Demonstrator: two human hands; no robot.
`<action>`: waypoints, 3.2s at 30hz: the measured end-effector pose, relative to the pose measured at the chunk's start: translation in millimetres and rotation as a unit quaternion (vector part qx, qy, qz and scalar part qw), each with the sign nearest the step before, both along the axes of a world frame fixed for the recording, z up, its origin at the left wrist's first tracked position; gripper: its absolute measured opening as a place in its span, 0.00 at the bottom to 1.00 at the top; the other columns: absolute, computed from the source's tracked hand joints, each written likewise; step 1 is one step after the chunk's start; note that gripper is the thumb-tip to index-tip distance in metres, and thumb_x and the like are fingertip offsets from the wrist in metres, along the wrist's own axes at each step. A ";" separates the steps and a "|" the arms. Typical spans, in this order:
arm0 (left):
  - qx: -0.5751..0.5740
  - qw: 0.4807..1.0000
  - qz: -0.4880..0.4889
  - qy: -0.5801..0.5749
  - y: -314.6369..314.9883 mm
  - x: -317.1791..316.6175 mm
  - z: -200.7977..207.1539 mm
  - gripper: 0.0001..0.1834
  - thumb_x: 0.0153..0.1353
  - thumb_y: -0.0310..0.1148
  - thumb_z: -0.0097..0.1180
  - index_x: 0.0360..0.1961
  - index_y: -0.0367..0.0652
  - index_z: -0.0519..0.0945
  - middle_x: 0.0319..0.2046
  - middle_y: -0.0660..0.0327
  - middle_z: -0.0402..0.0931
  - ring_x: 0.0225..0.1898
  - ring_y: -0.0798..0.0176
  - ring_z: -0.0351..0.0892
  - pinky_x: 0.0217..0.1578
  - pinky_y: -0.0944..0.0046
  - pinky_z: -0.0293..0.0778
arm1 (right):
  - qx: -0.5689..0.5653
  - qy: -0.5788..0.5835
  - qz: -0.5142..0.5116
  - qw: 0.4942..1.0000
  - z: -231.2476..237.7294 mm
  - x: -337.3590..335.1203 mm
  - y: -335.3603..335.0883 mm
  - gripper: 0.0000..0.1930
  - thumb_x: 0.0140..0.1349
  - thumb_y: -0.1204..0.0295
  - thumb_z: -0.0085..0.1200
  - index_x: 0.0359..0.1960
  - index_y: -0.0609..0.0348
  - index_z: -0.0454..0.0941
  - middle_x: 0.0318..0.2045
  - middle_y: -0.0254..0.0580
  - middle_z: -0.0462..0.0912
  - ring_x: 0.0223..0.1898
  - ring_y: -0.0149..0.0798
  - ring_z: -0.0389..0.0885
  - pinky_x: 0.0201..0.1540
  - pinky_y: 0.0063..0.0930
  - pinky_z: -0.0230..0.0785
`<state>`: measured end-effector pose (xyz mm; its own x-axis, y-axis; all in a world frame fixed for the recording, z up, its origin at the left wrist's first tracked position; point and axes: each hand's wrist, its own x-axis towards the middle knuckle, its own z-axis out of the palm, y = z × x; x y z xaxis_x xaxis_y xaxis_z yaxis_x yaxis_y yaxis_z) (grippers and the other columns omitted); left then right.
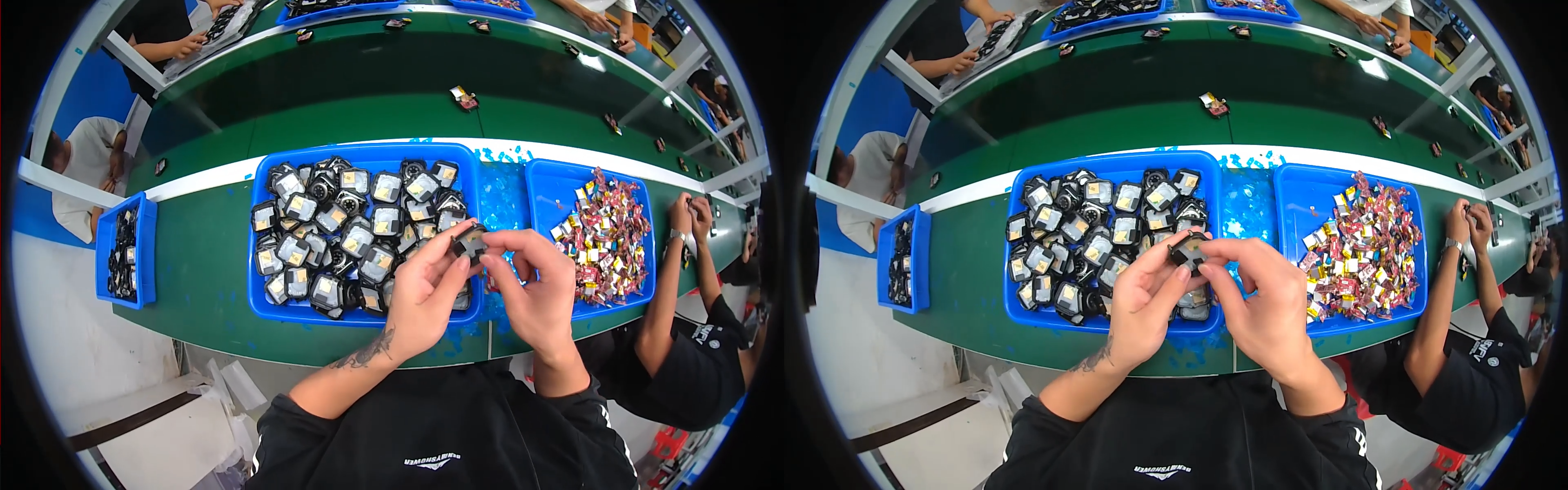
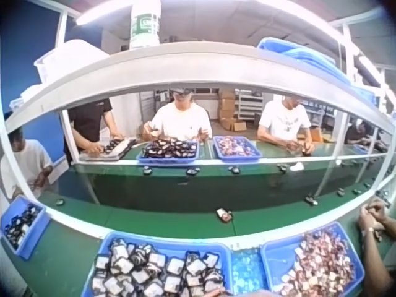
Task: Inspecting and applying stickers to small black electronic components at a production line.
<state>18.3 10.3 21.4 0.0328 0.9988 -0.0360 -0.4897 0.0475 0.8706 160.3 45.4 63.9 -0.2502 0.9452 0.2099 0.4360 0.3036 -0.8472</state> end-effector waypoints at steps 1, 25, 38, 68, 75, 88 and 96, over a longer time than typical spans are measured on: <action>-0.002 1.000 0.000 -0.002 -1.4 -0.8 0.2 0.23 0.70 0.21 0.43 0.66 0.30 0.62 0.57 0.52 0.72 0.57 0.62 0.74 0.58 0.59 0.72 | -0.023 -0.005 -0.028 0.999 0.2 -1.7 -0.4 0.06 0.54 0.83 0.62 0.33 0.62 0.82 0.27 0.38 0.82 0.22 0.29 0.75 0.23 0.22 0.65; 0.039 0.988 -0.040 0.146 -13.0 -16.3 -13.1 0.23 0.70 0.24 0.46 0.65 0.35 0.67 0.29 0.71 0.72 0.27 0.80 0.61 0.27 0.76 0.60 | 0.026 -0.032 0.037 0.998 2.1 -2.6 6.0 0.10 0.48 0.79 0.66 0.26 0.60 0.74 0.23 0.37 0.75 0.24 0.34 0.72 0.27 0.27 0.64; 0.057 0.996 0.056 0.034 -2.9 -13.9 1.9 0.24 0.68 0.19 0.44 0.66 0.31 0.62 0.56 0.50 0.72 0.57 0.61 0.74 0.57 0.61 0.73 | -0.128 0.147 0.003 0.981 -16.2 12.6 -19.1 0.07 0.56 0.82 0.63 0.37 0.67 0.80 0.34 0.41 0.84 0.37 0.30 0.83 0.43 0.24 0.78; -0.049 0.988 -0.054 0.139 -19.8 -28.9 1.9 0.08 0.61 0.25 0.61 0.39 0.33 0.84 0.35 0.62 0.78 0.35 0.74 0.79 0.32 0.73 0.78 | -0.071 0.216 0.105 0.968 -22.4 11.4 -16.2 0.13 0.57 0.86 0.58 0.43 0.66 0.73 0.33 0.38 0.78 0.34 0.29 0.78 0.40 0.22 0.75; -0.015 0.984 -0.044 0.173 -21.8 -27.8 6.6 0.11 0.61 0.23 0.61 0.45 0.33 0.83 0.31 0.64 0.75 0.34 0.75 0.78 0.32 0.75 0.77 | -0.126 0.164 0.094 0.974 -17.5 9.9 -14.0 0.16 0.55 0.86 0.59 0.45 0.65 0.72 0.36 0.37 0.77 0.38 0.27 0.78 0.42 0.24 0.79; -0.033 0.992 -0.053 0.107 -25.1 -29.6 3.9 0.20 0.62 0.16 0.54 0.57 0.28 0.74 0.48 0.50 0.78 0.49 0.60 0.80 0.51 0.64 0.80 | -0.086 0.181 0.055 0.978 -39.5 -2.3 -22.3 0.16 0.56 0.85 0.60 0.45 0.65 0.70 0.36 0.37 0.76 0.38 0.26 0.78 0.38 0.22 0.78; -0.010 0.997 -0.012 0.070 -25.2 -24.0 -4.2 0.24 0.64 0.17 0.53 0.62 0.36 0.71 0.57 0.52 0.74 0.50 0.66 0.79 0.50 0.66 0.80 | -0.005 0.149 -0.001 0.989 -49.4 -11.4 -27.4 0.13 0.54 0.86 0.61 0.39 0.65 0.72 0.35 0.38 0.76 0.32 0.27 0.79 0.35 0.23 0.79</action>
